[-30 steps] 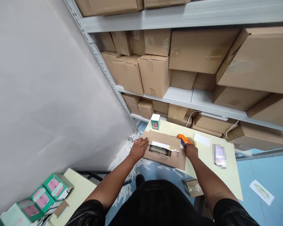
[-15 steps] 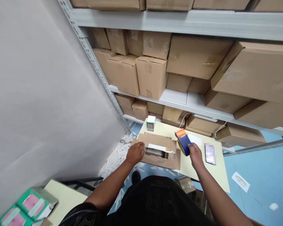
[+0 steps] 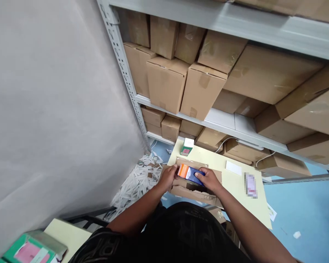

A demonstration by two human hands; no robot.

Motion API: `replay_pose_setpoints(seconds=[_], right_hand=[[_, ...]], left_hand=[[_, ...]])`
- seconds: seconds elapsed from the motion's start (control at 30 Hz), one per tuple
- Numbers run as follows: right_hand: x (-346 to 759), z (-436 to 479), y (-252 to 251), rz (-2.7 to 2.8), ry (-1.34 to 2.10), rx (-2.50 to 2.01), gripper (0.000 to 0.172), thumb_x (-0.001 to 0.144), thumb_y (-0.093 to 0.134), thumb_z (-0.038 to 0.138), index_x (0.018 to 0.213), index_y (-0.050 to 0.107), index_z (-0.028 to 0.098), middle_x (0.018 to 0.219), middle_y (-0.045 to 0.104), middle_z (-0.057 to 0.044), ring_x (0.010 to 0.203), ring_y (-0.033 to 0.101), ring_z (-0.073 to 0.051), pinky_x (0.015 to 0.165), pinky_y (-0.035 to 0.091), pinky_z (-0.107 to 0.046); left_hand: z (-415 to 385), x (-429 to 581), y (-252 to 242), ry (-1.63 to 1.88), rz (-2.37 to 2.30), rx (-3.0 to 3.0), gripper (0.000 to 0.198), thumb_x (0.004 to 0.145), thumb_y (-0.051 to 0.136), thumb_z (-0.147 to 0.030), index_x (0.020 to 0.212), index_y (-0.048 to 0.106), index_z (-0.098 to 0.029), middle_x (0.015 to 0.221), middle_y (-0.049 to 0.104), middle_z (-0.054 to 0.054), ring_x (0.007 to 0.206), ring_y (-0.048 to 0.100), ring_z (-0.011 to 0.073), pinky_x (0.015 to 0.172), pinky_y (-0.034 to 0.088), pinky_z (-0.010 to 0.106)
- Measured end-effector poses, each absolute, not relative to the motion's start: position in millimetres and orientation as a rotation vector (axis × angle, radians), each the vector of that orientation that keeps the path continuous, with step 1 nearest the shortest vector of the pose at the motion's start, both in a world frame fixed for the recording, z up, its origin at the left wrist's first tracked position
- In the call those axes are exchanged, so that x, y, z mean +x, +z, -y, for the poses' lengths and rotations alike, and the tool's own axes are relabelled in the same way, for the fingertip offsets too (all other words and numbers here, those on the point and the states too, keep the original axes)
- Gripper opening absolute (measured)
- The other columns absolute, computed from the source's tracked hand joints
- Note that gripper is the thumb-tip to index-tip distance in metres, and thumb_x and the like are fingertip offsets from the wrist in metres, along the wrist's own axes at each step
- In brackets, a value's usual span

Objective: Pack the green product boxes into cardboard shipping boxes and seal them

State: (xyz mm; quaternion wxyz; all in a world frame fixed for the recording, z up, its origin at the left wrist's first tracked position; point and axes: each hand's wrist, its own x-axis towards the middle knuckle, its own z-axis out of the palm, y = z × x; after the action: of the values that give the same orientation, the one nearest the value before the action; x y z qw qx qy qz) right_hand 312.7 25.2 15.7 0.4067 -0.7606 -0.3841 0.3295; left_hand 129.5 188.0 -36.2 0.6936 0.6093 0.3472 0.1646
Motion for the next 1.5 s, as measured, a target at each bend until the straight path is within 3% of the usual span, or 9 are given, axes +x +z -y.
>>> replay_pose_setpoints(seconds=[0.1,0.3,0.53,0.67,0.87,1.13,1.37,1.5], right_hand=[[315,-27,14,1.009,0.856,-1.944,0.044,0.085,0.065,0.063,0.073,0.058,0.021,0.065,0.052,0.004,0.063,0.048,-0.014,0.06,0.036,-0.026],[319,-32,13,1.106,0.904,-1.965,0.045,0.086,0.064,0.063,0.074,0.06,0.02,0.065,0.053,0.004,0.063,0.048,-0.014,0.059,0.036,-0.026],[325,-32,18,1.104,0.886,-1.95,0.047,0.085,0.062,0.066,0.074,0.062,0.021,0.066,0.056,0.003,0.064,0.05,-0.016,0.061,0.037,-0.027],[326,-30,19,1.125,0.885,-1.918,0.046,0.084,0.064,0.066,0.074,0.062,0.021,0.066,0.057,0.002,0.065,0.051,-0.017,0.062,0.039,-0.028],[323,-33,22,1.16,0.906,-1.93,0.048,0.083,0.063,0.068,0.073,0.061,0.021,0.065,0.057,0.002,0.063,0.051,-0.016,0.06,0.038,-0.027],[325,-40,62,1.195,0.82,-2.282,0.047,0.084,0.064,0.068,0.072,0.069,0.023,0.063,0.067,-0.002,0.061,0.06,-0.019,0.057,0.036,-0.028],[333,-27,65,1.207,0.756,-2.482,0.049,0.087,0.06,0.069,0.074,0.071,0.023,0.065,0.069,-0.004,0.062,0.061,-0.02,0.058,0.034,-0.029],[330,-28,60,1.247,0.691,-2.557,0.049,0.088,0.059,0.07,0.075,0.071,0.024,0.067,0.069,-0.006,0.062,0.06,-0.02,0.057,0.032,-0.03]], left_hand=[[-191,135,-40,0.345,-0.745,1.221,0.043,0.089,0.057,-0.057,0.085,0.071,-0.017,0.068,0.065,0.001,0.063,0.058,0.0166,0.062,0.044,0.027],[-180,133,-33,0.369,-0.799,1.182,0.04,0.083,0.064,-0.057,0.078,0.069,-0.017,0.069,0.066,0.001,0.065,0.057,0.0162,0.061,0.04,0.025],[-176,129,-29,0.427,-0.779,1.062,0.06,0.087,0.052,-0.074,0.086,0.069,-0.016,0.073,0.066,0.003,0.065,0.057,0.017,0.059,0.036,0.027],[-174,124,-27,0.432,-0.759,1.14,0.049,0.083,0.066,-0.065,0.081,0.069,-0.017,0.067,0.06,-0.001,0.062,0.049,0.0137,0.061,0.034,0.025],[-171,127,-38,0.443,-0.79,1.141,0.042,0.086,0.062,-0.058,0.076,0.065,-0.018,0.061,0.054,-0.003,0.056,0.043,0.0115,0.056,0.031,0.024],[-194,118,-63,0.544,-1.04,1.424,0.039,0.093,0.048,-0.049,0.083,0.069,-0.017,0.071,0.067,0.003,0.065,0.06,0.0169,0.061,0.044,0.027],[-198,112,-86,0.433,-1.067,1.61,0.037,0.09,0.056,-0.045,0.067,0.067,-0.018,0.061,0.062,0.002,0.068,0.06,0.0191,0.067,0.044,0.028],[-182,134,-92,0.396,-1.056,1.721,0.036,0.093,0.055,-0.041,0.069,0.069,-0.018,0.073,0.067,0.006,0.08,0.063,0.0228,0.079,0.047,0.032]])
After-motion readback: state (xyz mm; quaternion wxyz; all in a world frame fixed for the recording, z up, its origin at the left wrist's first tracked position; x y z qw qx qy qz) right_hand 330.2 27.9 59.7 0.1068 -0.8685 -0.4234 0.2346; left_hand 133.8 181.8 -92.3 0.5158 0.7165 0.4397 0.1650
